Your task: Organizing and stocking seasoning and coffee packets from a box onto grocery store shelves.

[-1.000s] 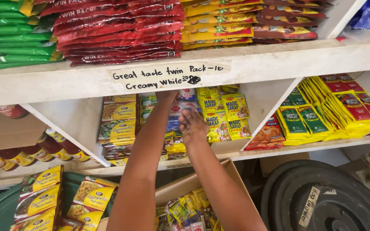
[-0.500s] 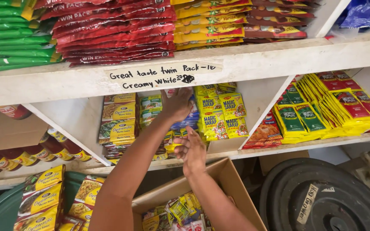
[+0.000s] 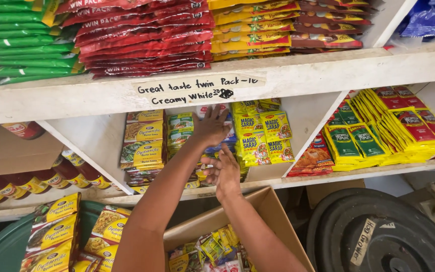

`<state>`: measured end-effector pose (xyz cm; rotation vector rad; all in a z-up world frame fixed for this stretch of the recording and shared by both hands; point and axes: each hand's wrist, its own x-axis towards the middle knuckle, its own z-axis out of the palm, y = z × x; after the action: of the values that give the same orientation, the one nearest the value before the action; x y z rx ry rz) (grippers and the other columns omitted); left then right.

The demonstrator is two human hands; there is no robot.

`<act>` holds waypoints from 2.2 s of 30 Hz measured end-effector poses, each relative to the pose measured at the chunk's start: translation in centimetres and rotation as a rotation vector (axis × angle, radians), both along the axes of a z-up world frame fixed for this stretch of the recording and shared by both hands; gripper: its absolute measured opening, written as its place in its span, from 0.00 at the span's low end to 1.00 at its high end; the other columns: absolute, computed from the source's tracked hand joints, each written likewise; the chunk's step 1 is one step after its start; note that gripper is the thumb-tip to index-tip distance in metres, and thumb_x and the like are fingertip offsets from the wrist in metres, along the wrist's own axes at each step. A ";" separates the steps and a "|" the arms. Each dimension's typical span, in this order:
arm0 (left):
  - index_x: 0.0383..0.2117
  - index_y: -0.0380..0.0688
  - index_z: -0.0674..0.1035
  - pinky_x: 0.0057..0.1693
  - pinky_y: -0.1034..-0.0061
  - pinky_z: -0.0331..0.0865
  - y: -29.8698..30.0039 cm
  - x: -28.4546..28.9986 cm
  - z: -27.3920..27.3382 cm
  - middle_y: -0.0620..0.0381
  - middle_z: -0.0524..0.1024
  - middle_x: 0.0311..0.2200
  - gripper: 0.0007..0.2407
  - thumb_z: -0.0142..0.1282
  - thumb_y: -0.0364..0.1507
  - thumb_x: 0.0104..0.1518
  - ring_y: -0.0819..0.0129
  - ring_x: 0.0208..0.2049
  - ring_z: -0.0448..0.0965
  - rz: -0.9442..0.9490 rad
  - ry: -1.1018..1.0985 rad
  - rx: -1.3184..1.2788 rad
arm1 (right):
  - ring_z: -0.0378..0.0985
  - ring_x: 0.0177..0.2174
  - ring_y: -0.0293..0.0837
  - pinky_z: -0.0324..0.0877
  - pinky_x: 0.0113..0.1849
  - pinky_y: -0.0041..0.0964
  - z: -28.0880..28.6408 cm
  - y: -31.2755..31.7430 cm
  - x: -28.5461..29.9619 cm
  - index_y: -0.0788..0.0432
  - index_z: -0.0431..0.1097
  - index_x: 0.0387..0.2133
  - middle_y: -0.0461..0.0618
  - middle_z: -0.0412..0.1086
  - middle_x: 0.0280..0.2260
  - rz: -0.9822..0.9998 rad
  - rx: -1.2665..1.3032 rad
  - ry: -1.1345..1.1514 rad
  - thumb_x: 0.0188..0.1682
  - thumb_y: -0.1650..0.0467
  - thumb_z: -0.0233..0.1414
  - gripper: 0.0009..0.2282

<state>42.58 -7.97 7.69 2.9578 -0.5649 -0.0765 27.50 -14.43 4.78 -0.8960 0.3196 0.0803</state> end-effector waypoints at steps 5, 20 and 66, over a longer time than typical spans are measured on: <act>0.71 0.61 0.51 0.65 0.24 0.34 0.2 -0.1 1.3 0.57 0.39 0.74 0.28 0.33 0.49 0.63 0.50 0.73 0.39 -0.022 0.017 0.016 | 0.72 0.18 0.39 0.65 0.19 0.31 -0.2 -0.5 -1.3 0.52 0.47 0.69 0.56 0.78 0.31 0.029 -0.025 0.008 0.57 0.65 0.40 0.26; 0.50 0.40 0.79 0.60 0.57 0.67 9.4 -26.3 -1.9 0.46 0.79 0.49 0.19 0.39 0.40 0.71 0.52 0.53 0.77 0.162 -0.397 -0.983 | 0.72 0.17 0.32 0.67 0.21 0.28 -12.9 -9.8 -25.1 0.51 0.62 0.63 0.48 0.78 0.28 0.207 -0.623 0.035 0.55 0.67 0.48 0.21; 0.54 0.42 0.70 0.52 0.62 0.75 7.7 -40.9 -35.0 0.46 0.78 0.46 0.36 0.75 0.42 0.38 0.52 0.47 0.79 0.932 0.360 -0.089 | 0.80 0.24 0.55 0.74 0.28 0.51 -12.9 -7.7 -31.4 0.49 0.78 0.31 0.54 0.75 0.22 0.211 -1.788 -0.231 0.47 0.65 0.59 0.04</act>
<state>1.66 -0.24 -27.35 2.7002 0.8181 -0.4460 -3.95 -22.16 -8.11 -2.6848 -0.0107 -0.1586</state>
